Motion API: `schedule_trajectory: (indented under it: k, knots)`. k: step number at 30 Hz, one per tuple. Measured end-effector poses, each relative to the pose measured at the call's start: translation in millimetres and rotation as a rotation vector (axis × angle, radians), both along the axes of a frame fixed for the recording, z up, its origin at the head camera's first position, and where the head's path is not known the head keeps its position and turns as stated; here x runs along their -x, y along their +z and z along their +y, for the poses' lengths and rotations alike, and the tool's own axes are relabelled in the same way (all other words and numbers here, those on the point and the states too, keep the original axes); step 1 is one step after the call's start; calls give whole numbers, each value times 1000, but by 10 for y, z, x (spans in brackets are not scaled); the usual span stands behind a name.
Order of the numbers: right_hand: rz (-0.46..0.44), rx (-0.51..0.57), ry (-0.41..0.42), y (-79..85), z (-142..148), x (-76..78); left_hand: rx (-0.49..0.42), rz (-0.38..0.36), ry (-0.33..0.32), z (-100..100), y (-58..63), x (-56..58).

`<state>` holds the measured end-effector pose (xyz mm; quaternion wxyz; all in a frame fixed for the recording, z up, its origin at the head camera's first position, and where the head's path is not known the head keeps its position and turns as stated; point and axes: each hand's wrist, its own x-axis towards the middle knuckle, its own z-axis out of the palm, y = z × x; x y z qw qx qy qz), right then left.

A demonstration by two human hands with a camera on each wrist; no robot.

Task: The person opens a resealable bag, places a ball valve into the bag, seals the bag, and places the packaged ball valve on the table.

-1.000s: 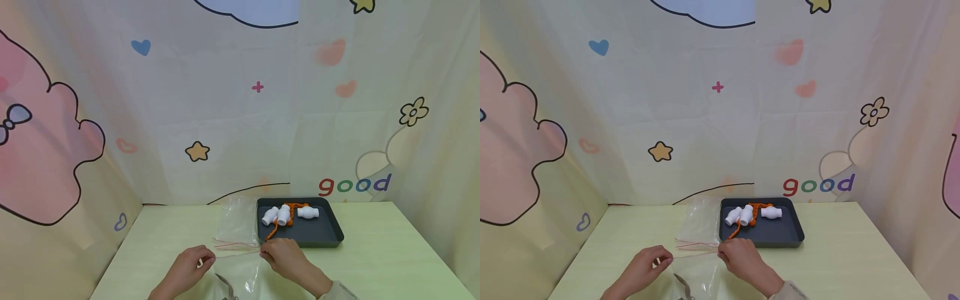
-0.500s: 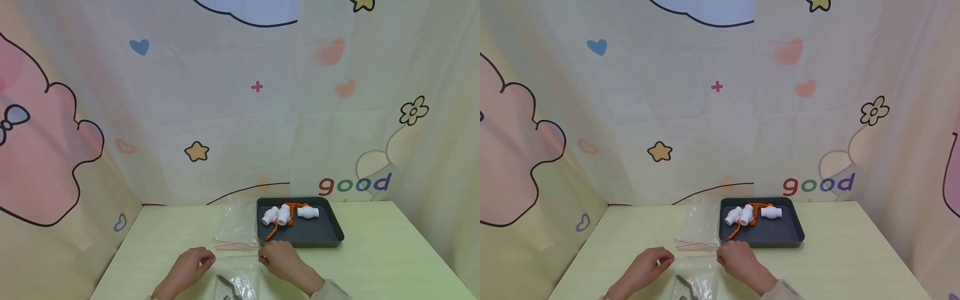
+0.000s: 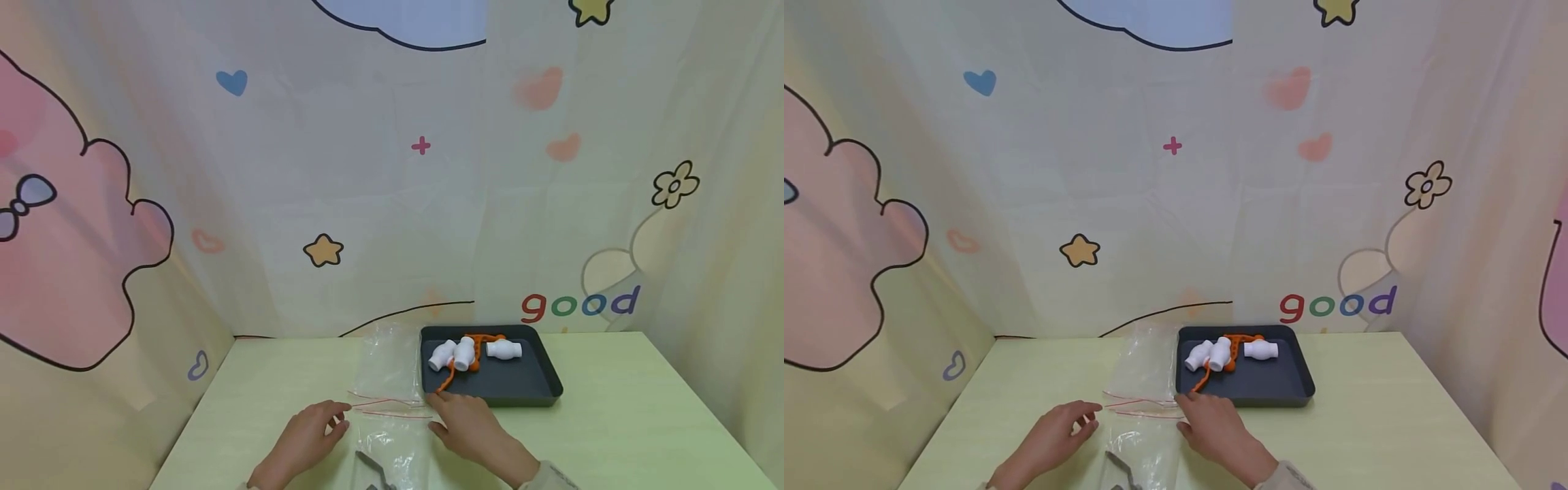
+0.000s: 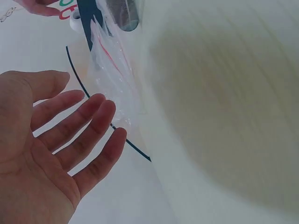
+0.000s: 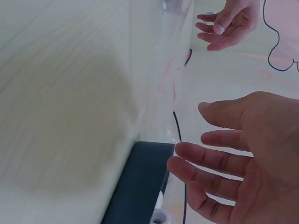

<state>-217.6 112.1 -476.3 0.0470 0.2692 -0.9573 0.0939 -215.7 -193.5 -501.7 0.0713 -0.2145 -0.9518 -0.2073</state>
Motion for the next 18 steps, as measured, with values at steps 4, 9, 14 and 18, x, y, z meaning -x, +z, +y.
schedule_trajectory:
  k: [4,9,14,18]
  knots:
    - [52,33,-1,87,46,-68,-3,33,0,31,62,0]
    - [56,58,0,176,109,-164,29,103,-11,104,130,-6]
    - [107,54,12,260,176,-265,52,169,-35,204,200,-23]
    - [142,59,17,327,235,-340,78,199,-74,287,267,-15]
